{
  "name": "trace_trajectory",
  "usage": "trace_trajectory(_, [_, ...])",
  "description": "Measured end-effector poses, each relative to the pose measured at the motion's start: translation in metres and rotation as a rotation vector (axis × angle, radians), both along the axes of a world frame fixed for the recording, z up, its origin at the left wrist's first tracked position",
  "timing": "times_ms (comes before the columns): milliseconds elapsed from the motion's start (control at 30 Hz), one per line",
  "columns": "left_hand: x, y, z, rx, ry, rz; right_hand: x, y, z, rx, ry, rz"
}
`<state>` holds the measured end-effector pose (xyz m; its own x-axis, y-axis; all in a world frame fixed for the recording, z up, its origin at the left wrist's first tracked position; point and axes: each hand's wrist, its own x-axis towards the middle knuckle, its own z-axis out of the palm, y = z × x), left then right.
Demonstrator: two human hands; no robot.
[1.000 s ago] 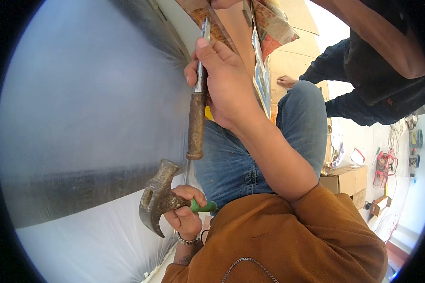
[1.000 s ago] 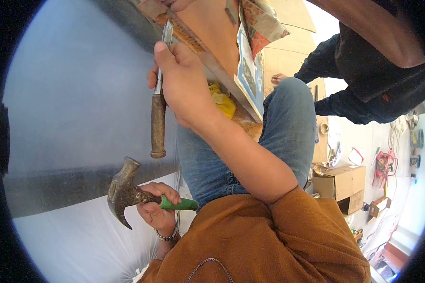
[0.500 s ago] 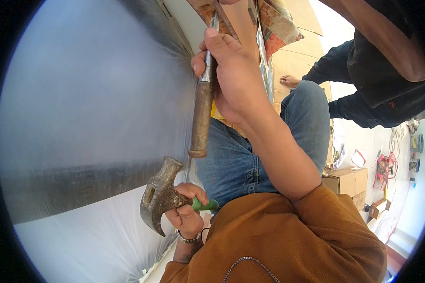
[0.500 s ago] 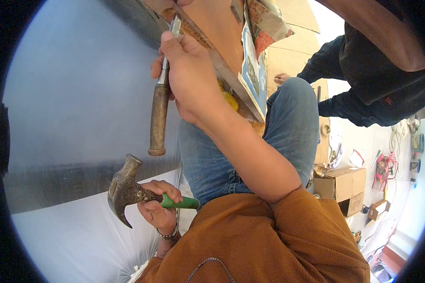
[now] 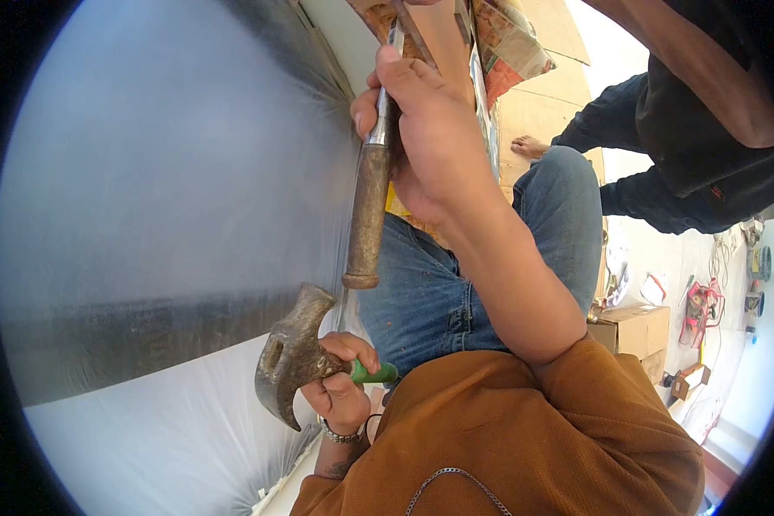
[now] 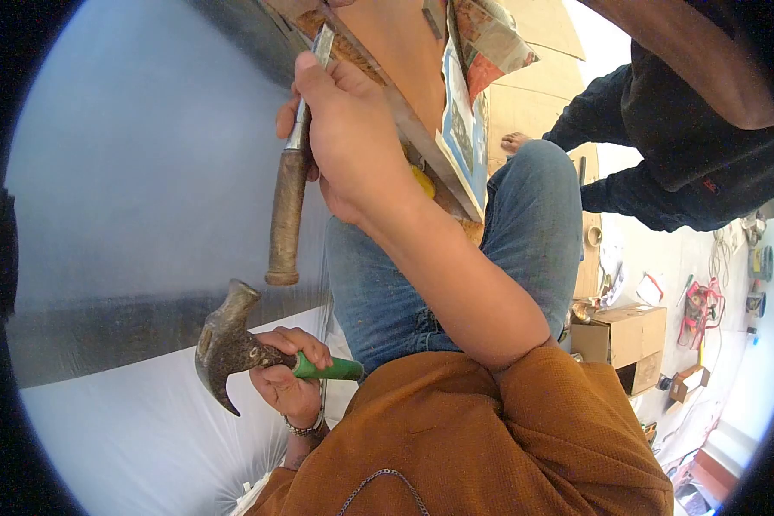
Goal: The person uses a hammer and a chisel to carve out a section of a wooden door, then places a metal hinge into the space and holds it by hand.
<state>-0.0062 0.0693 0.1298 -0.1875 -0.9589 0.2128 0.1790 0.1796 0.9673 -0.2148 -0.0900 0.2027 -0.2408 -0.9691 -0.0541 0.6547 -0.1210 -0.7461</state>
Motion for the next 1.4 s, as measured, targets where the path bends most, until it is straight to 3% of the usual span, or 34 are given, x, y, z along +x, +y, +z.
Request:
trace_trajectory(267, [0.011, 0.004, -0.003, -0.065, -0.247, -0.016, 0.0, 0.002, 0.004, 0.002, -0.069, 0.02])
trace_trajectory(367, [0.011, 0.011, -0.021, -0.128, -0.155, -0.007, 0.0, 0.001, 0.006, 0.0, -0.075, 0.027])
trace_trajectory(433, [0.014, 0.015, -0.046, -0.161, -0.252, 0.043, 0.0, 0.001, 0.005, -0.001, -0.08, 0.022])
trace_trajectory(500, [0.012, 0.01, -0.064, -0.27, -0.074, 0.029, 0.0, 0.002, 0.005, 0.006, -0.077, 0.016])
trace_trajectory(633, [0.005, 0.003, -0.053, -0.032, -0.212, 0.017, 0.002, 0.002, 0.004, -0.009, -0.08, 0.009])
trace_trajectory(667, [-0.008, 0.002, -0.042, -0.022, -0.099, 0.046, 0.002, 0.002, 0.004, -0.011, -0.08, 0.01])
trace_trajectory(767, [-0.009, -0.001, -0.055, -0.22, 0.03, 0.025, 0.002, 0.004, 0.003, -0.011, -0.085, 0.028])
trace_trajectory(867, [-0.004, -0.001, -0.048, -0.143, -0.141, 0.022, 0.003, 0.004, 0.003, 0.003, -0.08, 0.011])
trace_trajectory(1100, [-0.005, 0.0, -0.047, -0.258, -0.21, 0.04, 0.002, 0.005, 0.005, -0.014, -0.067, 0.015])
trace_trajectory(1200, [-0.001, 0.001, -0.058, -0.22, -0.076, -0.059, 0.002, 0.005, 0.005, -0.02, -0.067, 0.008])
trace_trajectory(1267, [-0.016, 0.002, -0.049, -0.135, -0.209, 0.088, 0.002, 0.005, 0.008, -0.032, -0.053, 0.005])
trace_trajectory(1400, [0.0, 0.004, -0.055, -0.164, -0.221, 0.037, 0.002, 0.006, 0.008, -0.015, -0.077, 0.016])
